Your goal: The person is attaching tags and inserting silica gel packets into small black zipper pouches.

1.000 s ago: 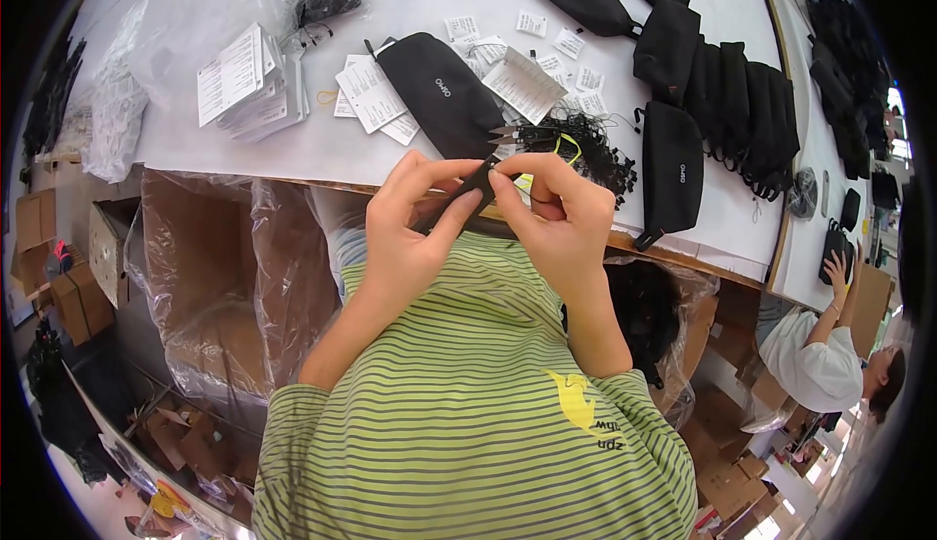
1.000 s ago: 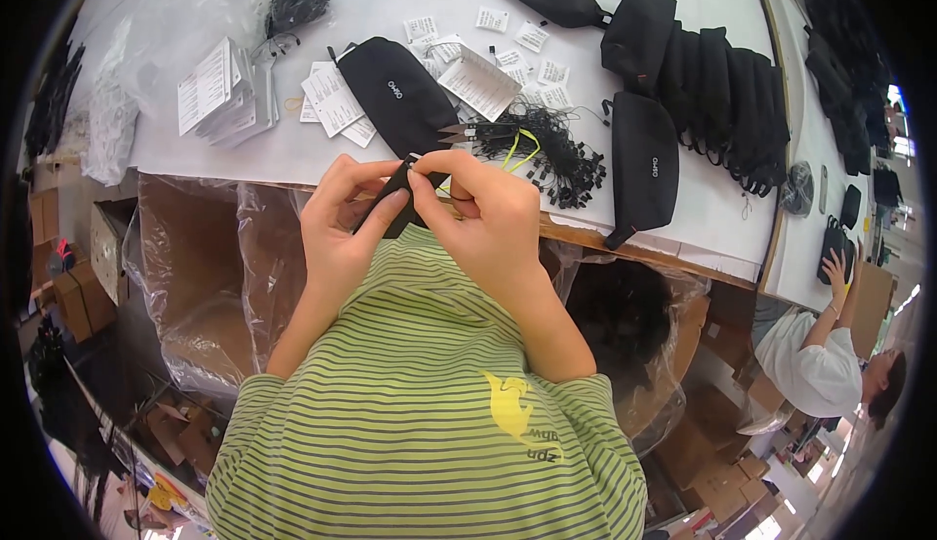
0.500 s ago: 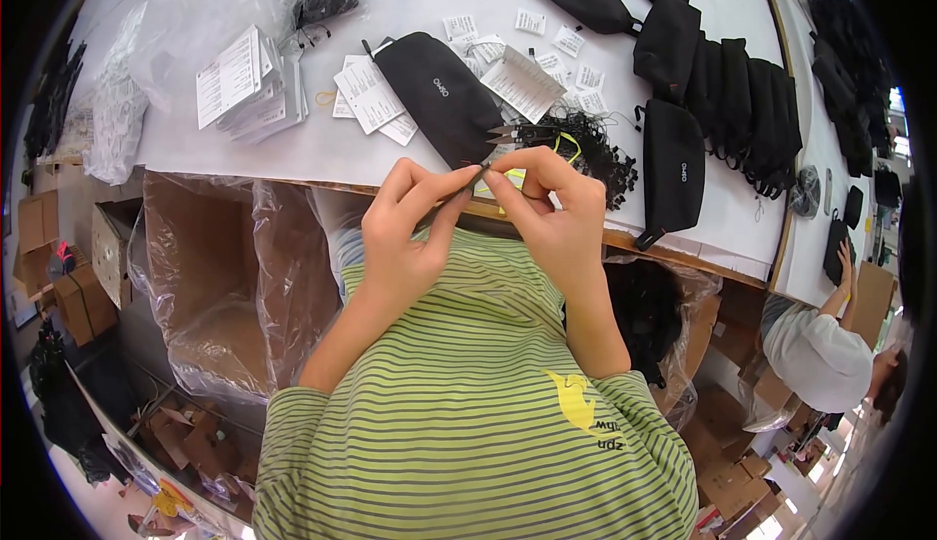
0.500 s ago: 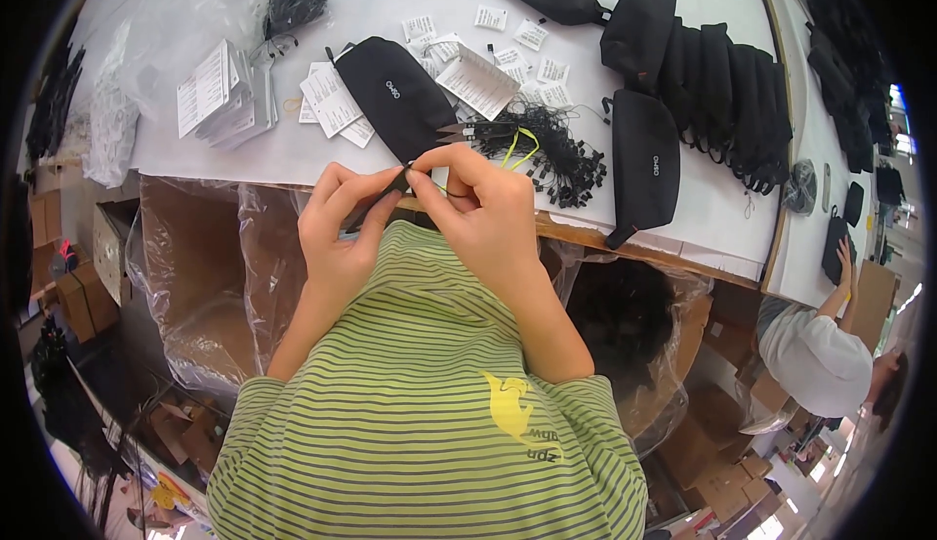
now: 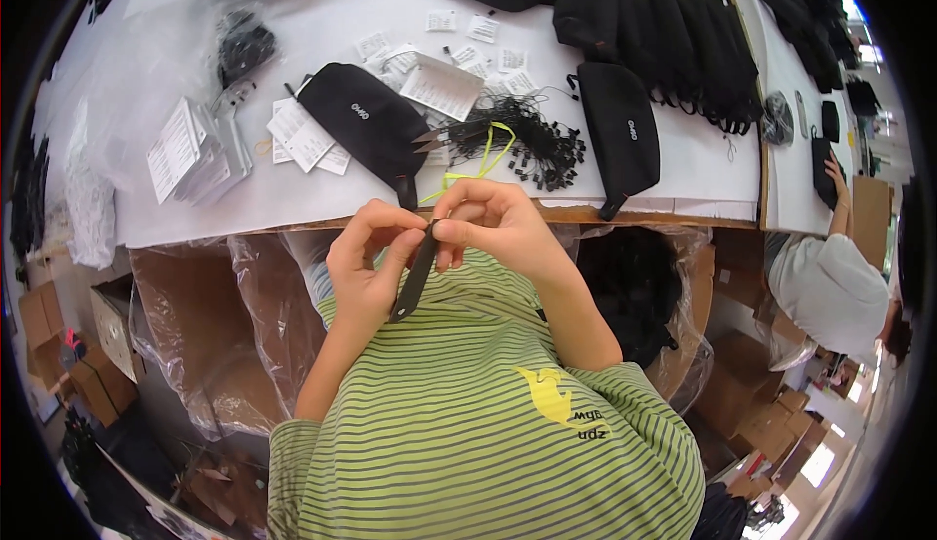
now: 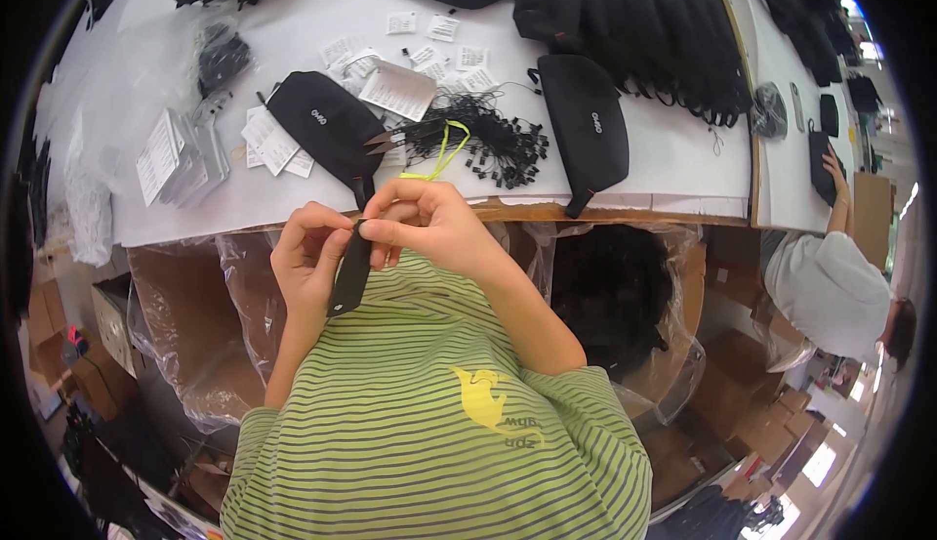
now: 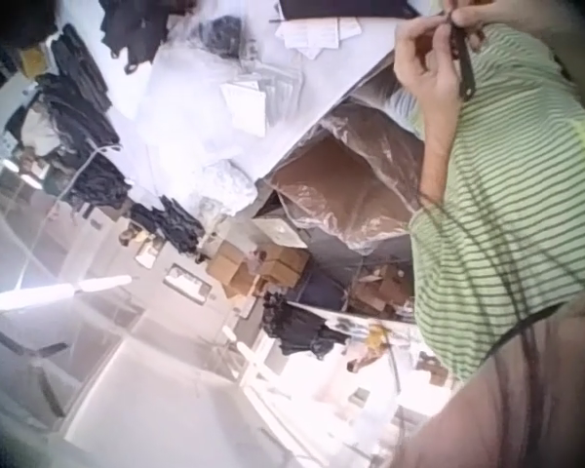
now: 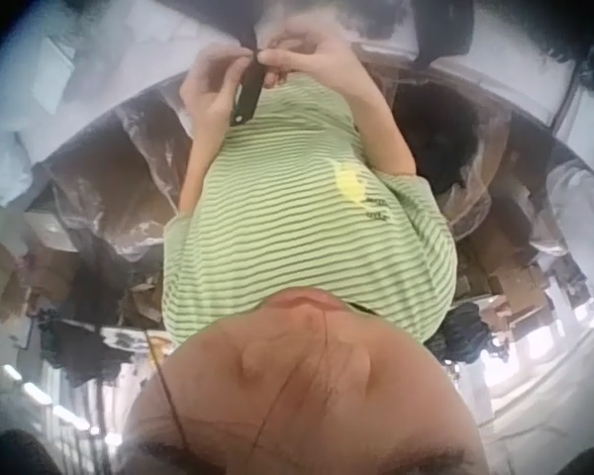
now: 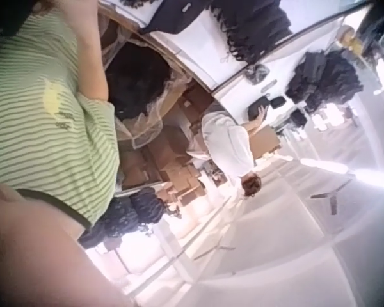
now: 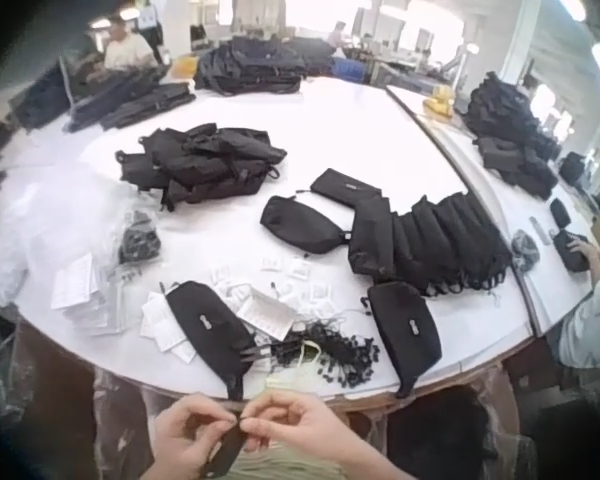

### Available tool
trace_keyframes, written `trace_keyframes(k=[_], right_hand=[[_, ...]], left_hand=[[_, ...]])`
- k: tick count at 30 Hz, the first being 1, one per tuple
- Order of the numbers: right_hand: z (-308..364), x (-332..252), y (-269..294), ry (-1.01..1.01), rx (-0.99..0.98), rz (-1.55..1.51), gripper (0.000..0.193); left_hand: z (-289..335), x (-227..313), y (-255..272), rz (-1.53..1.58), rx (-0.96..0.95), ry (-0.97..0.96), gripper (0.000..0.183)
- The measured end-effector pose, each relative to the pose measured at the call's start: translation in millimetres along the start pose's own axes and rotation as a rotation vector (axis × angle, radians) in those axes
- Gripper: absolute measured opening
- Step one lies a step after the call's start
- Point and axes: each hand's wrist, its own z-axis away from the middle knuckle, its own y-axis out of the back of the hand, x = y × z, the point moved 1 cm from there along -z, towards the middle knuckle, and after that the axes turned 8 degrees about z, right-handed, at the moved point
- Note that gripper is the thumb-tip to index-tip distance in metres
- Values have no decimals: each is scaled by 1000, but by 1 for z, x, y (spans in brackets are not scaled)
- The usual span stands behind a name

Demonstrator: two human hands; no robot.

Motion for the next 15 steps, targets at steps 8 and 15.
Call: trace_keyframes(k=[8, 15], right_hand=[[11, -1, 13, 16, 3, -80, 13], [23, 0, 29, 17, 63, -72, 12]], left_hand=[[-8, -9, -17, -34, -75, -147, 12], [-20, -11, -36, -50, -158, -142, 11]])
